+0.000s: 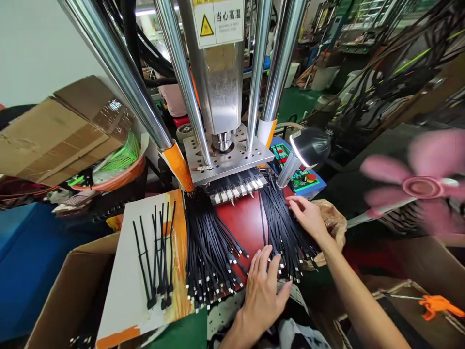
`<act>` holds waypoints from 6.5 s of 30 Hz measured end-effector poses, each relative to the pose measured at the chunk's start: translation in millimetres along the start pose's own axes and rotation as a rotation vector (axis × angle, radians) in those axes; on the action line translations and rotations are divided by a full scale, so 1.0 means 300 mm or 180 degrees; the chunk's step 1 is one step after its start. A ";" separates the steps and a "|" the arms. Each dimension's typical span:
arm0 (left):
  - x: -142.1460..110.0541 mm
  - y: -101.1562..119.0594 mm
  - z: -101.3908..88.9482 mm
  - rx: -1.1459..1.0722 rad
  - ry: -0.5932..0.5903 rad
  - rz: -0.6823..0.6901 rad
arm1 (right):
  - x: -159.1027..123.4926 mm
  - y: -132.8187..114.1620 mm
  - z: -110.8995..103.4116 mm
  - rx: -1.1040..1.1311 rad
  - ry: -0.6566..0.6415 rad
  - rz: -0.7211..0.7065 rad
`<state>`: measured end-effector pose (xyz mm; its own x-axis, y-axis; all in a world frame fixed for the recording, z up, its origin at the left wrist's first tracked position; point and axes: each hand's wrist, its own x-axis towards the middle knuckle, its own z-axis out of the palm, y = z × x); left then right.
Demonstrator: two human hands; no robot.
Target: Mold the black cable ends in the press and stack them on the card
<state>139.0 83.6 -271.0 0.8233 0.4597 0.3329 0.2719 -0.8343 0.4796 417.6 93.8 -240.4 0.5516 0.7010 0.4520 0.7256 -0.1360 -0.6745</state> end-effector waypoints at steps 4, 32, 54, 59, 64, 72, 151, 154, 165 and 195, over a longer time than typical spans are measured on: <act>0.000 -0.008 0.012 0.0171 0.0118 0.0219 | 0.130 -0.173 0.030 -0.0336 -0.0457 -0.0720; 0.021 0.016 0.009 0.0233 0.0503 0.0157 | 0.394 -0.216 0.102 -0.0852 -0.1348 -0.1908; 0.061 0.014 -0.302 -0.0394 0.1088 -0.0669 | 0.312 -0.497 0.168 -0.1723 -0.2060 -0.1703; -0.036 -0.037 -0.384 0.0008 0.1480 -0.0933 | 0.334 -0.567 0.203 -0.1982 -0.2223 -0.1572; -0.114 -0.128 -0.503 0.0326 0.1778 -0.1473 | 0.324 -0.564 0.208 -0.2217 -0.2127 -0.1790; -0.260 -0.341 -0.573 0.1816 0.1107 -0.3104 | 0.328 -0.589 0.222 -0.2451 -0.2277 -0.1887; 0.113 -0.137 -0.519 -0.3602 -0.0527 -0.0993 | 0.067 -0.627 -0.284 0.0268 -0.1078 -0.1640; 0.095 -0.038 -0.342 -0.4835 -0.1348 -0.0801 | 0.024 -0.602 -0.260 0.0311 -0.1393 -0.1469; 0.023 0.069 -0.192 -0.5125 -0.1679 -0.1752 | -0.006 -0.263 -0.227 0.0145 0.1025 0.0179; -0.354 -0.256 -0.710 -0.2246 0.2040 -0.3358 | 0.033 -0.906 0.646 0.2602 -0.3484 0.0588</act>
<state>-75.5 163.6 -170.3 -0.0224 0.9760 -0.2168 0.1482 0.2177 0.9647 146.1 273.2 -165.9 -0.2657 0.9578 -0.1093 0.0219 -0.1073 -0.9940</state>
